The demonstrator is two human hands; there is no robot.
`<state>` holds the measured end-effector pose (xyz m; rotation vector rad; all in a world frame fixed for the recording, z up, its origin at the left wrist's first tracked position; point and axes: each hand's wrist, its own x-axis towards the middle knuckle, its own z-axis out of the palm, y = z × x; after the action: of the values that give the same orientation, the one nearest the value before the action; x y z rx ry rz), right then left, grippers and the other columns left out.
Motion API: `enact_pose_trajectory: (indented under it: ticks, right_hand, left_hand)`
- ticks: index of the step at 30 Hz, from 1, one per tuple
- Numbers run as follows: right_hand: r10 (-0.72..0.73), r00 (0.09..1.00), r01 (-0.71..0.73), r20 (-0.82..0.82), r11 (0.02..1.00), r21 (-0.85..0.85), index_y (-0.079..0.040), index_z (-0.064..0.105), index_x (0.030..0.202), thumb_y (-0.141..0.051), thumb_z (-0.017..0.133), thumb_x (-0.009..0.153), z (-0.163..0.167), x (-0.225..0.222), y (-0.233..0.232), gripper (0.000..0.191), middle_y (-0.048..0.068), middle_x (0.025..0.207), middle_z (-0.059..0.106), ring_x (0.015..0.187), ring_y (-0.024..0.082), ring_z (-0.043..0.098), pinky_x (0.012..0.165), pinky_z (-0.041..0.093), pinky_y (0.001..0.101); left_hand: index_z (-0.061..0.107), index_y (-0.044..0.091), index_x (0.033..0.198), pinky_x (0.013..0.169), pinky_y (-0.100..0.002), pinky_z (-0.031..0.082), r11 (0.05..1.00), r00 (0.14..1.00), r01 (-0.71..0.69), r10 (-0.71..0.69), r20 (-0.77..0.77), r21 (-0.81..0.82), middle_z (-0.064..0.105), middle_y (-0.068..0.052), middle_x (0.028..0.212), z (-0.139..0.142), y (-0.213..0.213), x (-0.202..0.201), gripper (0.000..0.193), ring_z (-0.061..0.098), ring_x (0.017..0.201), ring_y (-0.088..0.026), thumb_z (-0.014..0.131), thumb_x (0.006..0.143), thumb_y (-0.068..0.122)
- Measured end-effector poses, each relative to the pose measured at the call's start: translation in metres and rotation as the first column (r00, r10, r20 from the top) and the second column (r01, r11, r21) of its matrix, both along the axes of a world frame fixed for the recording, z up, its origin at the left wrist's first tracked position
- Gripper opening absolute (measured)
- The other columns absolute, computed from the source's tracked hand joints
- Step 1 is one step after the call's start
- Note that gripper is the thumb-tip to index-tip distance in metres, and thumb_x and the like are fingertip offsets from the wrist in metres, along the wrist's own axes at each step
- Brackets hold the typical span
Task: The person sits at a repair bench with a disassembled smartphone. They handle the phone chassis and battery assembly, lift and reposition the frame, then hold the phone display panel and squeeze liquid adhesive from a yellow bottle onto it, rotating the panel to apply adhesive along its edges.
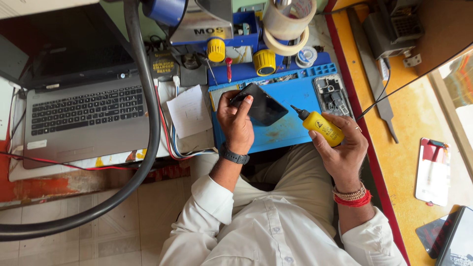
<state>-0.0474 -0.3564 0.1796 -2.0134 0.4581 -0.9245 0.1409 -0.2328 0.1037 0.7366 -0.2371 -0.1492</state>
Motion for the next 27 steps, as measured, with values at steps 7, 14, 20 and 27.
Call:
enact_pose_trajectory:
  ticks: [7, 14, 20, 27]
  right_hand:
    - [0.001, 1.000, -0.003, 0.021, 0.995, 0.095, 0.002, 0.071, 0.122, -0.011, 0.086, 0.090, -0.022, -0.010, -0.001, 0.038, 0.005, 0.105, 0.068, 0.099, 0.011, 0.063, 0.092, 0.052, 0.0248]
    - [-0.002, 1.000, 0.001, 0.009, 0.988, 0.152, 0.001, 0.070, 0.122, -0.011, 0.086, 0.089, -0.033, -0.007, -0.003, 0.038, 0.004, 0.108, 0.069, 0.102, 0.010, 0.066, 0.095, 0.053, 0.0250]
    - [-0.009, 1.000, 0.009, -0.003, 1.000, 0.014, 0.001, 0.072, 0.122, -0.011, 0.087, 0.089, -0.036, -0.006, -0.002, 0.039, 0.007, 0.106, 0.069, 0.100, 0.014, 0.065, 0.093, 0.052, 0.0270]
    - [-0.036, 0.999, 0.036, -0.036, 0.999, 0.016, 0.001, 0.072, 0.121, -0.017, 0.087, 0.087, -0.039, -0.010, -0.008, 0.041, 0.008, 0.102, 0.069, 0.096, 0.016, 0.065, 0.090, 0.053, 0.0280]
  left_hand:
    - [0.063, -0.001, 0.109, 0.089, -0.026, 0.054, 0.953, 0.981, 0.114, -0.153, 0.120, 0.282, 0.070, -0.007, 0.103, 0.006, 0.046, 0.012, 0.024, 0.066, 0.094, -0.011, 0.076, 0.089, -0.006]
    - [0.061, 0.001, 0.098, 0.075, -0.023, 0.055, 0.709, 0.923, 0.072, -0.314, 0.223, 0.702, 0.072, -0.004, 0.091, 0.012, 0.099, 0.027, 0.025, 0.066, 0.083, -0.007, 0.081, 0.084, -0.004]
    - [0.062, 0.003, 0.107, 0.079, -0.027, 0.055, 0.591, 0.878, -0.040, -0.365, 0.311, 0.805, 0.075, -0.006, 0.097, 0.018, 0.099, 0.029, 0.037, 0.071, 0.089, -0.012, 0.084, 0.077, -0.001]
    - [0.071, 0.011, 0.114, 0.065, -0.037, 0.055, 0.266, 0.724, -0.188, -0.613, 0.316, 0.945, 0.076, -0.011, 0.088, 0.050, 0.079, 0.024, 0.039, 0.073, 0.071, -0.028, 0.080, 0.076, 0.012]
